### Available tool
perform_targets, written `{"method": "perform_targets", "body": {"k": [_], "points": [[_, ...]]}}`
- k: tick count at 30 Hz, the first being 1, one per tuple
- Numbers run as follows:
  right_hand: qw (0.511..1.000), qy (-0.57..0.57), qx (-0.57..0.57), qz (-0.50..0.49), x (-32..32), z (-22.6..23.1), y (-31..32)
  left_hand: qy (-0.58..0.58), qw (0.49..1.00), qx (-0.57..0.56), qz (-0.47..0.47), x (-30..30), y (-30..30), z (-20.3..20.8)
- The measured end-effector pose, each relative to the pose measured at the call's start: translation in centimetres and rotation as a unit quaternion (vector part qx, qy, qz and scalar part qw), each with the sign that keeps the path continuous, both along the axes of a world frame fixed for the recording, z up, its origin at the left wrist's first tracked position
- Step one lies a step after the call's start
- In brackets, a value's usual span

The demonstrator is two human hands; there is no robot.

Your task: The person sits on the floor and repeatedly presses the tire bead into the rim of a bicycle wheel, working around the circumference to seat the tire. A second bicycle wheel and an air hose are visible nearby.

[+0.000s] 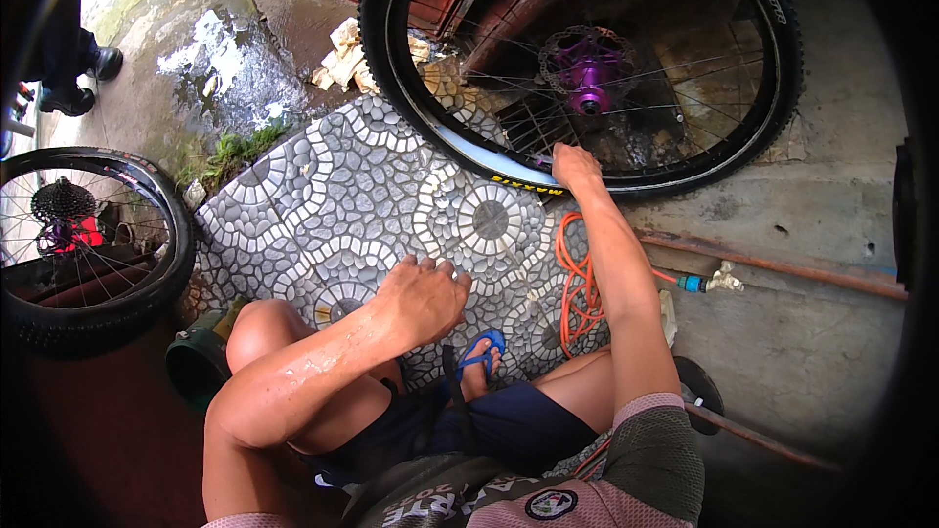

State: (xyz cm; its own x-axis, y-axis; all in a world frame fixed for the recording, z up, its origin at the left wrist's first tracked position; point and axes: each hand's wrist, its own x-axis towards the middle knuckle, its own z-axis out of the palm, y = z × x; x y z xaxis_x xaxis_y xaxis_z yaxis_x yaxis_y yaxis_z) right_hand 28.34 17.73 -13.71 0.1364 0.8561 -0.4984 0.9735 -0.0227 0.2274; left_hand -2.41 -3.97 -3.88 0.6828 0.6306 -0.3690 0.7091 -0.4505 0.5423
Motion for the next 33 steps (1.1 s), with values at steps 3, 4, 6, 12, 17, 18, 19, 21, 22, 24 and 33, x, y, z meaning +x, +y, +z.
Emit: {"method": "perform_targets", "body": {"k": [3,4,6,12,17,18,19,21,22,24,33], "points": [[1.0,0.007,-0.001,0.003,0.4,-0.3,0.1,-0.002,1.0,0.003,0.0,0.0,-0.1,0.0],[1.0,0.01,-0.001,0.003,0.8,-0.5,0.2,-0.003,1.0,0.006,-0.001,0.1,-0.2,0.0],[1.0,0.01,0.0,0.007,1.1,-0.7,0.3,-0.003,1.0,0.009,-0.002,0.1,-0.2,0.0],[1.0,0.011,0.0,0.015,0.6,-0.4,0.5,0.004,1.0,0.011,-0.001,0.1,-0.3,-0.1],[1.0,0.012,-0.005,0.008,0.4,-0.1,0.6,0.001,1.0,0.014,-0.003,0.1,-0.2,0.1],[1.0,0.012,-0.007,0.008,0.5,-0.2,0.6,0.0,1.0,0.014,-0.003,0.1,-0.2,0.1],[1.0,0.012,-0.008,0.008,0.7,-0.3,0.6,0.0,1.0,0.013,-0.004,0.1,-0.2,0.1],[1.0,0.007,-0.007,0.013,0.9,-0.5,0.7,0.001,1.0,0.015,-0.004,0.2,-0.2,0.0],[1.0,0.005,-0.007,0.015,1.1,-0.6,0.7,0.001,1.0,0.016,-0.005,0.2,-0.2,-0.1],[1.0,0.003,-0.003,0.015,1.2,-0.8,0.7,-0.001,1.0,0.017,-0.006,0.2,-0.2,-0.1],[0.984,0.177,-0.021,-0.003,1.6,-3.4,-1.5,0.001,1.0,0.01,0.004,0.1,-0.1,-0.4]]}}
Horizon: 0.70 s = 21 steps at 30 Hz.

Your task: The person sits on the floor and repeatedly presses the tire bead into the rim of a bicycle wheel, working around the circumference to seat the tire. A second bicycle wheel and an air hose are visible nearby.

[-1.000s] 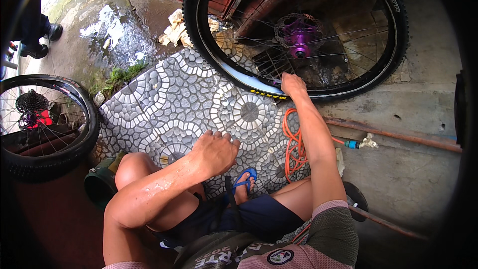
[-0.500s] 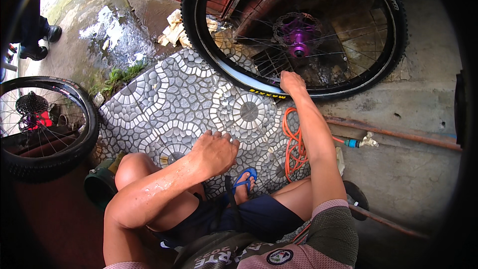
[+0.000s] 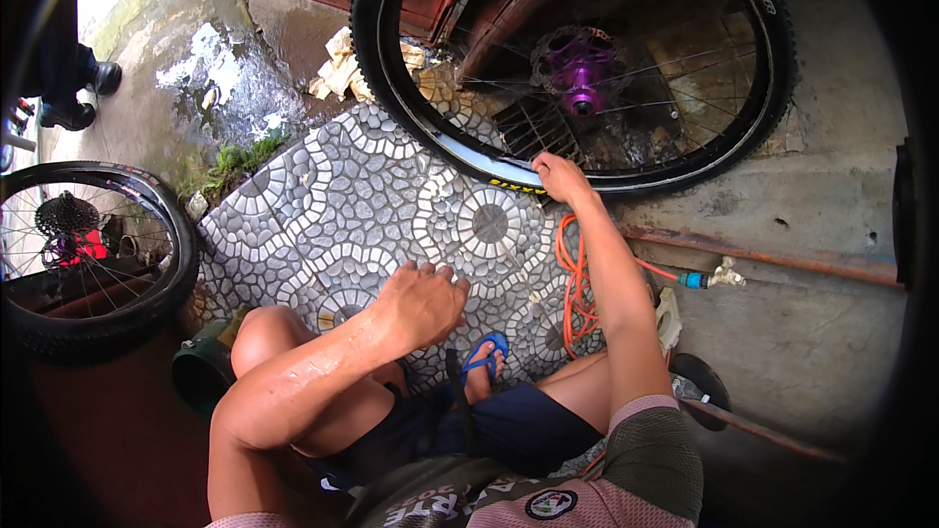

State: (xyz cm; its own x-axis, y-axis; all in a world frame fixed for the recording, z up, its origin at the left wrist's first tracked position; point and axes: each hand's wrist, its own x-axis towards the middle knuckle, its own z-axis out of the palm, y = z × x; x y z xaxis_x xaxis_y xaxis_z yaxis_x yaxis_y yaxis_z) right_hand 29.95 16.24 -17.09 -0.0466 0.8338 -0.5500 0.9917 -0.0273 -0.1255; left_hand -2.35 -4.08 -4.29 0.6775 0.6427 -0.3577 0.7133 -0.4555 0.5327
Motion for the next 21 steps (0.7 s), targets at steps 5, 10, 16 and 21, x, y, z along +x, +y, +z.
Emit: {"method": "perform_targets", "body": {"k": [5,10,16,21], "points": [[0.976,0.126,-0.103,-0.145,2.5,-4.1,-1.9,0.006,1.0,-0.003,-0.002,-0.3,0.0,0.1],[0.896,0.318,-0.006,-0.309,1.6,-7.7,-5.3,0.008,1.0,-0.019,-0.018,0.1,0.6,0.1],[0.941,0.117,0.199,-0.246,-1.2,-9.4,-8.1,0.017,0.999,-0.028,-0.019,0.5,0.7,0.3],[0.948,0.051,0.13,-0.285,-6.7,-8.9,-6.4,0.021,0.999,-0.037,-0.016,0.2,0.8,0.7]]}}
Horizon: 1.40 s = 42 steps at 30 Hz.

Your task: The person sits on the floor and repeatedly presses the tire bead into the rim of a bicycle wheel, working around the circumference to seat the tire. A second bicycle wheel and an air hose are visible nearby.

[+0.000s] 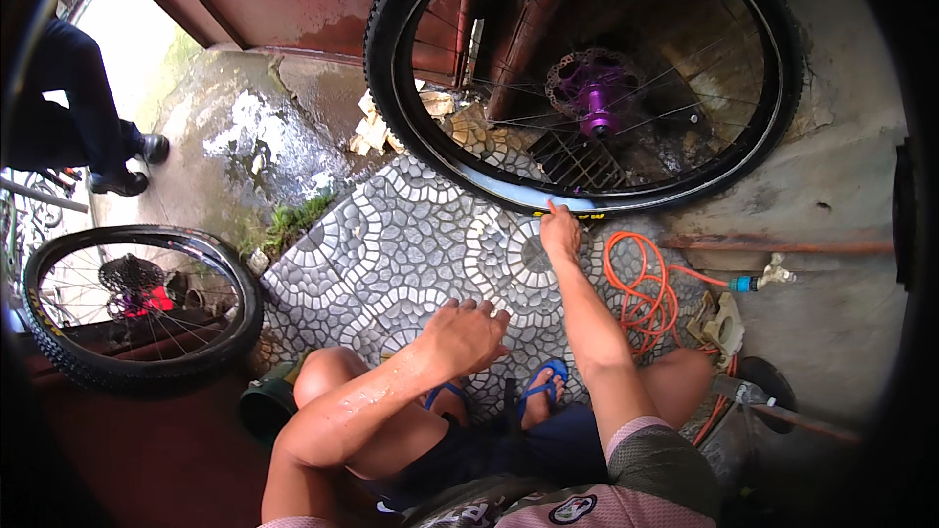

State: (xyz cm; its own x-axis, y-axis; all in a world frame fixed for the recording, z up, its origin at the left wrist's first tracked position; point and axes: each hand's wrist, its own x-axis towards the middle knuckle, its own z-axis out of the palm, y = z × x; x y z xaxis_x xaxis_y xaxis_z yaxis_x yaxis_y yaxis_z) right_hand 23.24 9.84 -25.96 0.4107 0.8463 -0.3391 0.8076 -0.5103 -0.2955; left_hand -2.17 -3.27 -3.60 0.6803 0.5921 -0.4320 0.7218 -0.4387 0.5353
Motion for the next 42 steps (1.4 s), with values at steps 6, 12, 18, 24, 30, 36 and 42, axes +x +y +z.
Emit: {"method": "perform_targets", "body": {"k": [6,12,18,24,30,36,42], "points": [[0.986,0.131,0.037,0.098,-13.6,0.6,5.4,0.003,1.0,0.014,-0.014,1.1,0.5,0.1],[0.891,0.297,0.3,0.166,-18.7,3.0,7.7,-0.012,0.998,0.04,0.038,0.3,1.6,2.0],[0.964,0.207,0.165,-0.011,-11.2,-2.1,3.1,-0.002,0.999,0.027,0.026,0.2,1.6,2.3],[0.916,0.321,0.226,0.085,-17.7,3.7,7.6,-0.016,0.999,0.046,0.023,0.3,1.3,2.5],[0.879,0.273,0.358,0.157,-16.8,2.8,6.5,-0.014,0.997,0.068,0.038,0.1,1.2,2.3],[0.979,0.128,0.148,0.047,-11.0,-1.2,3.2,-0.013,0.998,0.047,0.028,0.2,1.2,2.8],[0.91,0.239,0.307,0.141,-16.3,1.9,6.9,-0.013,0.997,0.069,0.028,0.9,0.9,2.1]]}}
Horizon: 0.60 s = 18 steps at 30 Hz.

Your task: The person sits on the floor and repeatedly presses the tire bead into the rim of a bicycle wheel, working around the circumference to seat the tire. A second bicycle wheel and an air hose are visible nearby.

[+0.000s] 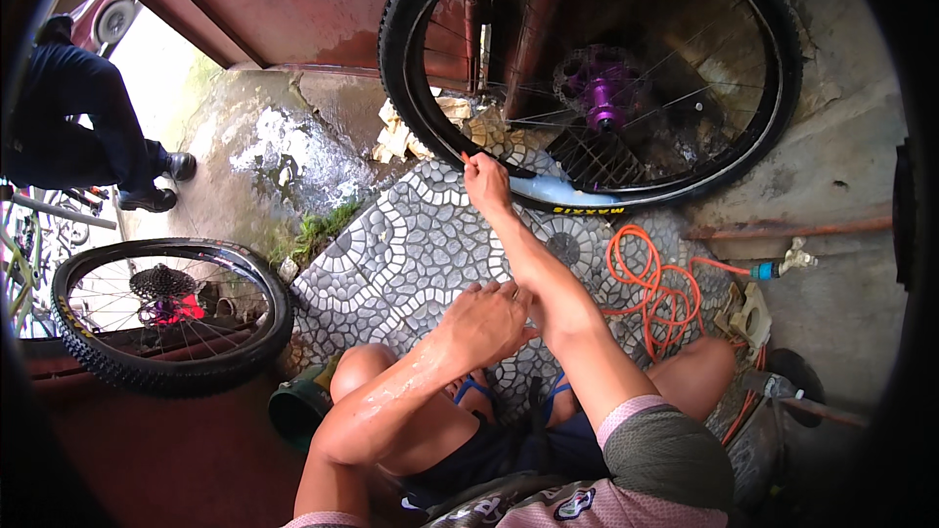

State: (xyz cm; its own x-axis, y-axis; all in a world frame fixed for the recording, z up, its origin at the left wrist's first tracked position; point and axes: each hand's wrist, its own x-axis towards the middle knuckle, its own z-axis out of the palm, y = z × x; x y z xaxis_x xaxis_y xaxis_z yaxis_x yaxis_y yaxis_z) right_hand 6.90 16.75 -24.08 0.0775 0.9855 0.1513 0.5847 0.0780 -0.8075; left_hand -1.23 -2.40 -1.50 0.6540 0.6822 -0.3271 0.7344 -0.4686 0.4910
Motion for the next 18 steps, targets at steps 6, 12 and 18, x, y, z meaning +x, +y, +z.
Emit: {"method": "perform_targets", "body": {"k": [6,12,18], "points": [[0.972,-0.129,-0.165,-0.105,12.8,-5.2,-6.3,0.015,0.999,-0.039,0.0,-0.9,0.1,0.8],[0.987,0.061,-0.146,-0.039,7.9,-2.4,-6.1,0.058,0.994,-0.064,0.067,-3.0,2.4,-0.4],[0.983,-0.069,-0.171,-0.019,8.9,-3.9,-5.0,0.024,0.98,-0.035,0.195,-2.9,6.6,-3.7]]}}
